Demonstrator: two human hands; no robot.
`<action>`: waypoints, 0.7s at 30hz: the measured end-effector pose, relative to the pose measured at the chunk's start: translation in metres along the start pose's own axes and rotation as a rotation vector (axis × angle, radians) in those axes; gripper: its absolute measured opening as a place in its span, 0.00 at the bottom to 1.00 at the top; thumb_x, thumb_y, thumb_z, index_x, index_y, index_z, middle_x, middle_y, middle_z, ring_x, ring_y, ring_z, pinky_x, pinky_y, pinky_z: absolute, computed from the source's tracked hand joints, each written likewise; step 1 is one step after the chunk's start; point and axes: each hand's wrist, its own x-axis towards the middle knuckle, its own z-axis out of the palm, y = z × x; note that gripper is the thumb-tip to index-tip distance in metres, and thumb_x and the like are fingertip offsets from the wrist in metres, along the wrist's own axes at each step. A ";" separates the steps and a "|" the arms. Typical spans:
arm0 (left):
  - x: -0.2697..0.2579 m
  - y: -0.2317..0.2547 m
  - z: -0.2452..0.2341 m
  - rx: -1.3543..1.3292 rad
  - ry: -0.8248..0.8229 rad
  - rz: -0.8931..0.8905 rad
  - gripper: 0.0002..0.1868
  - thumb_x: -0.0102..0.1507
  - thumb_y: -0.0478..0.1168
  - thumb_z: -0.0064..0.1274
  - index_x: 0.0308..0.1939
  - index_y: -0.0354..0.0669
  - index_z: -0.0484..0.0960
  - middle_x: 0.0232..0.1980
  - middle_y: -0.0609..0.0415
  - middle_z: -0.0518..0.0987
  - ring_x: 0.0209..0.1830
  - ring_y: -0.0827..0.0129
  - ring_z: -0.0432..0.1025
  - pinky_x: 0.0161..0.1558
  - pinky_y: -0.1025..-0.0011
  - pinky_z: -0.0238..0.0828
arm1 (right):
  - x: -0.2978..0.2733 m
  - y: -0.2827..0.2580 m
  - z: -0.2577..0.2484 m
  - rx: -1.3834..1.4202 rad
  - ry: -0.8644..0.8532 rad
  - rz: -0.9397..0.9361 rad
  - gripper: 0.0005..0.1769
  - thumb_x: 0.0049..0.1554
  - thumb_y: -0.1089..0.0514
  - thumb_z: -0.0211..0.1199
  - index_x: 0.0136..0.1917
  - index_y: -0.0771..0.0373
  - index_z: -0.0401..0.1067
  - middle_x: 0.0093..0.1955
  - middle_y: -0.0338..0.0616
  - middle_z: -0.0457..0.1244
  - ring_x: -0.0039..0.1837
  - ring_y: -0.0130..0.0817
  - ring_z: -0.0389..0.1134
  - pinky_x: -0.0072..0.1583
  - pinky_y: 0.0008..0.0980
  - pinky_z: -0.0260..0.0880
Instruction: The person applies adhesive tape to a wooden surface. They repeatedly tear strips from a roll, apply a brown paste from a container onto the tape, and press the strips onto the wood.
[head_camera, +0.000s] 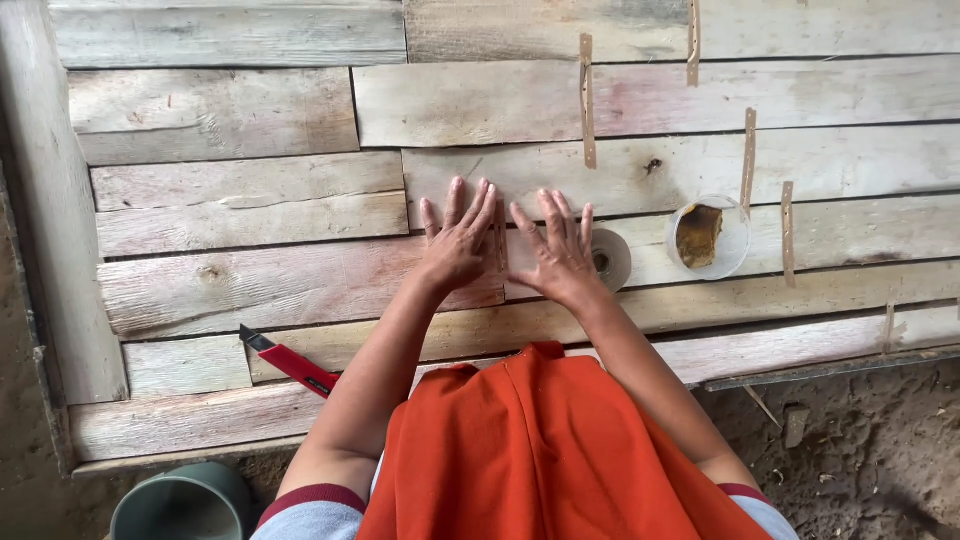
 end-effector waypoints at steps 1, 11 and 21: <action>0.002 -0.005 0.005 -0.001 0.003 0.000 0.47 0.64 0.40 0.44 0.83 0.58 0.35 0.86 0.60 0.32 0.83 0.51 0.18 0.70 0.31 0.09 | 0.008 0.007 0.008 -0.002 0.001 -0.002 0.63 0.44 0.21 0.66 0.84 0.40 0.44 0.82 0.57 0.41 0.83 0.59 0.39 0.74 0.78 0.28; 0.007 -0.025 0.021 -0.307 0.189 0.072 0.55 0.54 0.20 0.37 0.82 0.43 0.31 0.85 0.43 0.32 0.84 0.50 0.28 0.72 0.34 0.11 | 0.096 -0.074 0.011 1.150 0.562 -0.002 0.24 0.71 0.52 0.45 0.76 0.63 0.54 0.81 0.53 0.45 0.84 0.51 0.40 0.80 0.53 0.45; 0.013 -0.036 0.032 -0.291 0.172 0.097 0.59 0.52 0.35 0.50 0.82 0.44 0.34 0.84 0.37 0.29 0.83 0.43 0.31 0.68 0.26 0.17 | 0.105 -0.063 0.021 1.108 0.458 0.022 0.21 0.70 0.56 0.39 0.70 0.68 0.58 0.79 0.57 0.49 0.82 0.52 0.47 0.77 0.44 0.54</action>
